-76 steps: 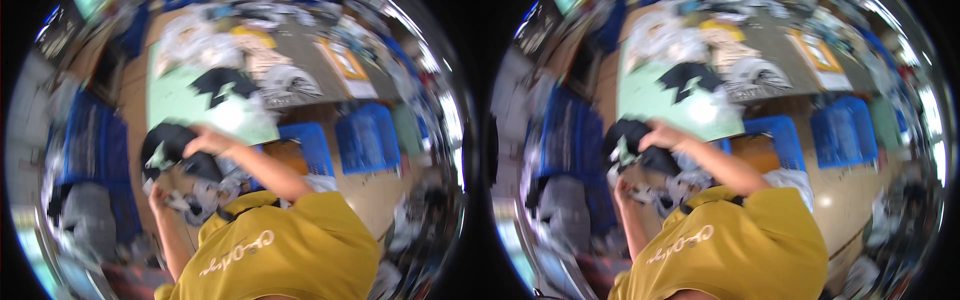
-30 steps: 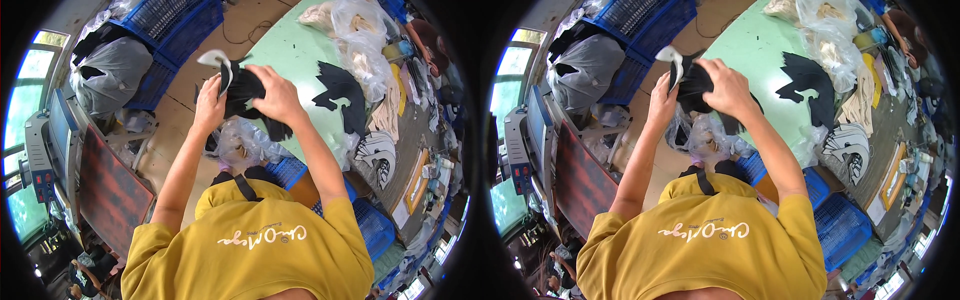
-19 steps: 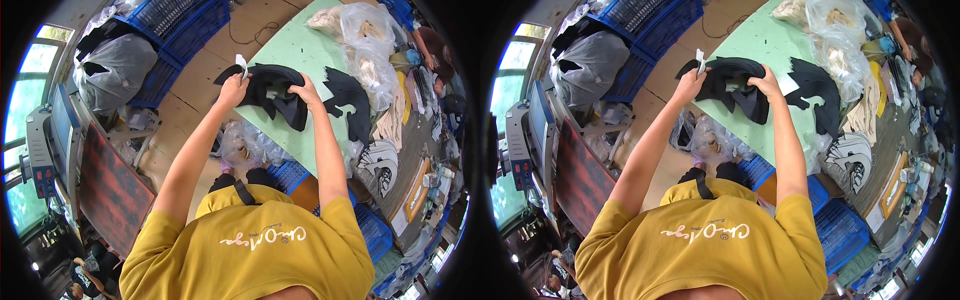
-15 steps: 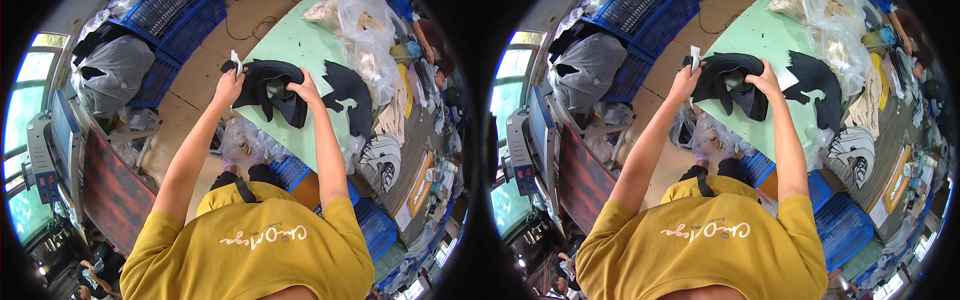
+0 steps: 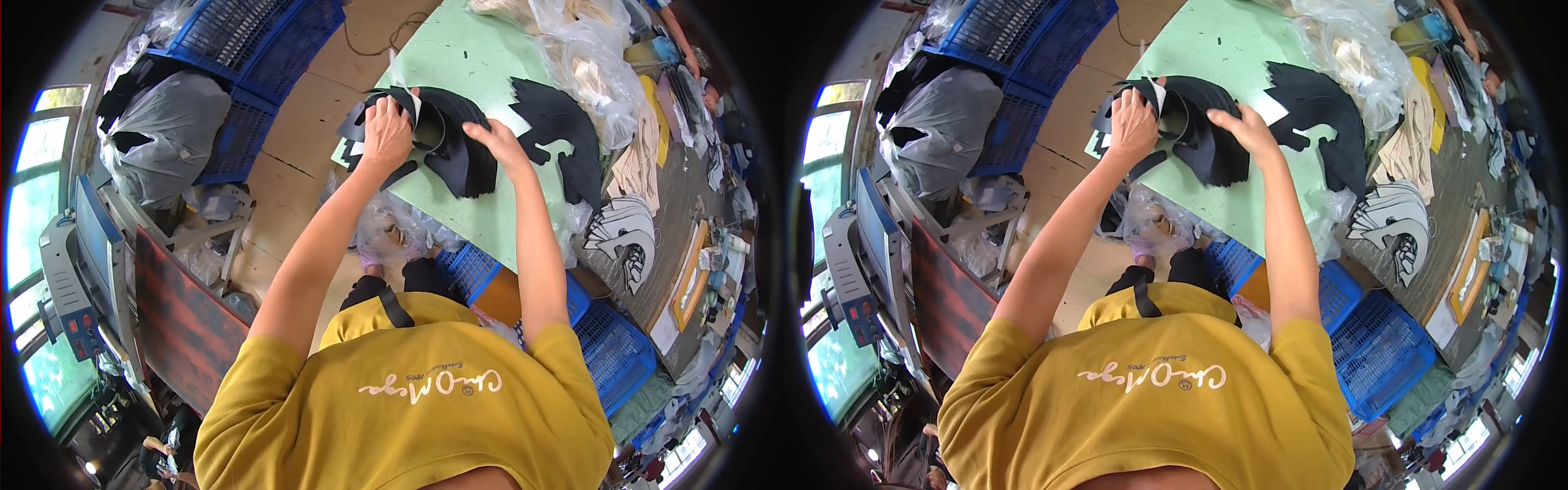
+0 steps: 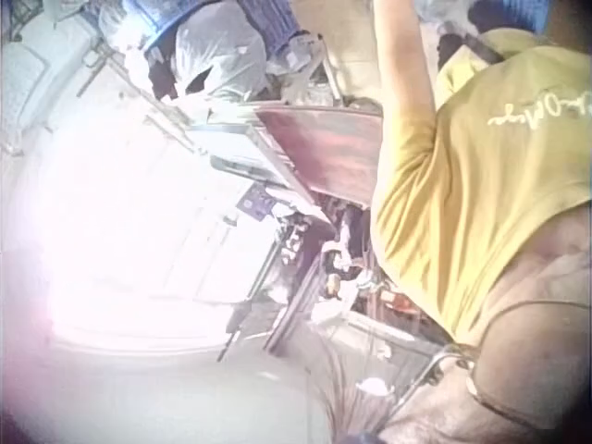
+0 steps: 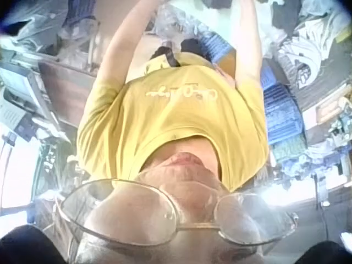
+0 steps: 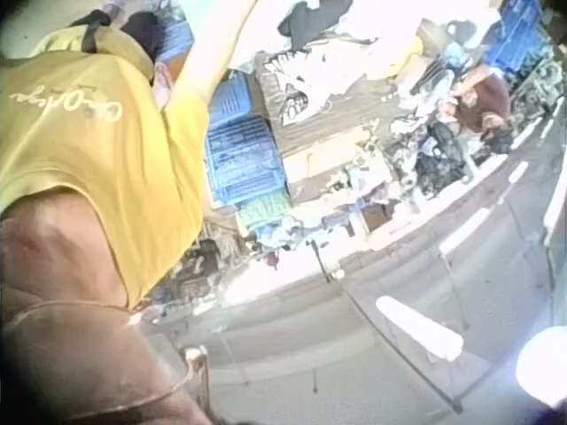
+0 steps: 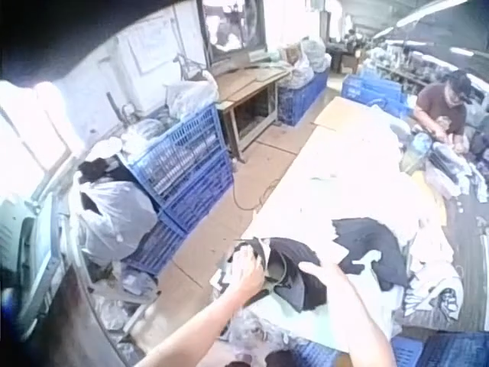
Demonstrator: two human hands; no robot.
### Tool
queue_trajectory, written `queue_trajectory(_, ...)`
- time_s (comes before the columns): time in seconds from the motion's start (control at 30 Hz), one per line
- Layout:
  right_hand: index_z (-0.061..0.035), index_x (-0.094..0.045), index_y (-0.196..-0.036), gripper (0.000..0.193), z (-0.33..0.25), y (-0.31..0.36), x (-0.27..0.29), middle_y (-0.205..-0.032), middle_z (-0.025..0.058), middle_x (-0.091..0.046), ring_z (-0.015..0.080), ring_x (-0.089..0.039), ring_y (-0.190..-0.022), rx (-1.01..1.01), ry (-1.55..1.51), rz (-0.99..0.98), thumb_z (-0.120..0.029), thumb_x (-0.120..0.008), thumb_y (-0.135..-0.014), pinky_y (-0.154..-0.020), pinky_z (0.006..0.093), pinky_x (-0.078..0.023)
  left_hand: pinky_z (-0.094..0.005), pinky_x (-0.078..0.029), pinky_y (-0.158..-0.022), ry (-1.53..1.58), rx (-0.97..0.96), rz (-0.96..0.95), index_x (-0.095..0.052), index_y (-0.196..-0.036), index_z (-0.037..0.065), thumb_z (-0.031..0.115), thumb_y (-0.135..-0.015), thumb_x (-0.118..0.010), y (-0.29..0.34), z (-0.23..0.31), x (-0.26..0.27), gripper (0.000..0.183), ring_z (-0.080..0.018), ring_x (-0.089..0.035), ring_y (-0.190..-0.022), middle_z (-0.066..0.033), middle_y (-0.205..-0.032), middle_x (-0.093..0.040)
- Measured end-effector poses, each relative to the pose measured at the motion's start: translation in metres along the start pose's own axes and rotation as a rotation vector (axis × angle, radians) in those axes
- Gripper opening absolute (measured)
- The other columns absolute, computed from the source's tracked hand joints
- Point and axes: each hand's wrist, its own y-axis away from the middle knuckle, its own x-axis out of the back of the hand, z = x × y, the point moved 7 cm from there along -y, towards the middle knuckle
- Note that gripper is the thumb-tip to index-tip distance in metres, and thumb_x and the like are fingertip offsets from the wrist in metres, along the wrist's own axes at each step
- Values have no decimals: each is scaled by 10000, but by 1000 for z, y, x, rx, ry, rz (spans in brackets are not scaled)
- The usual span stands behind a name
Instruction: Organize and sort various shoe upper components into plastic bags and crates.
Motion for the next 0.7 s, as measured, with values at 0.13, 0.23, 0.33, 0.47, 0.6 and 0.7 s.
queue_trajectory(0.13, 29, -474, -1334, 805, 7, 46, -5, -1223, 230, -609, 310, -598, -1127, 171, 159, 15, -420, -765, -732, -972, 366, -432, -375, -366, -833, -40, -6, -42, -429, -1408, 75, 140, -817, -527, 3, 3, -6, 603, -260, -478, -970, -123, -998, -521)
queue_trajectory(0.23, -4, -410, -1390, 781, 6, 51, -7, -1242, 288, -570, 397, -572, -1138, 155, 425, 29, -371, -707, -768, -975, 407, -431, -385, -357, -851, -17, 33, -38, -402, -1430, 100, 117, -800, -517, 4, 3, -3, 641, -271, -471, -974, -123, -1022, -507)
queue_trajectory(0.33, 5, -485, -1325, 646, 37, 41, 5, -1147, 230, -639, 332, -633, -1028, 159, 250, 182, -304, -693, -797, -895, 351, -463, -397, -348, -887, 35, 35, -13, -374, -1448, 107, 116, -800, -508, -1, 18, -4, 662, -285, -472, -996, -141, -1065, -509)
queue_trajectory(0.47, 64, -575, -1170, 573, 44, 58, -13, -1150, 312, -606, 403, -604, -1074, -51, 346, 92, -361, -651, -792, -941, 410, -450, -401, -347, -880, 4, 84, -24, -374, -1450, 106, 119, -805, -502, 4, 8, -7, 658, -286, -472, -990, -144, -1057, -507)
queue_trajectory(0.6, 34, -464, -1283, 648, -5, 89, -18, -1233, 233, -521, 392, -495, -1155, 245, 519, 459, -318, -691, -788, -953, 480, -409, -417, -359, -858, 16, 86, -55, -342, -1473, 136, 156, -736, -597, 1, 2, -7, 780, -303, -473, -1005, -162, -1051, -504)
queue_trajectory(0.7, 3, -431, -1324, 743, -33, 84, -25, -1267, 219, -493, 398, -476, -1168, 413, 487, 589, -372, -731, -757, -969, 485, -392, -416, -360, -853, 68, 58, -60, -340, -1476, 156, 159, -738, -599, 1, 6, -4, 782, -305, -474, -1010, -155, -1035, -497)
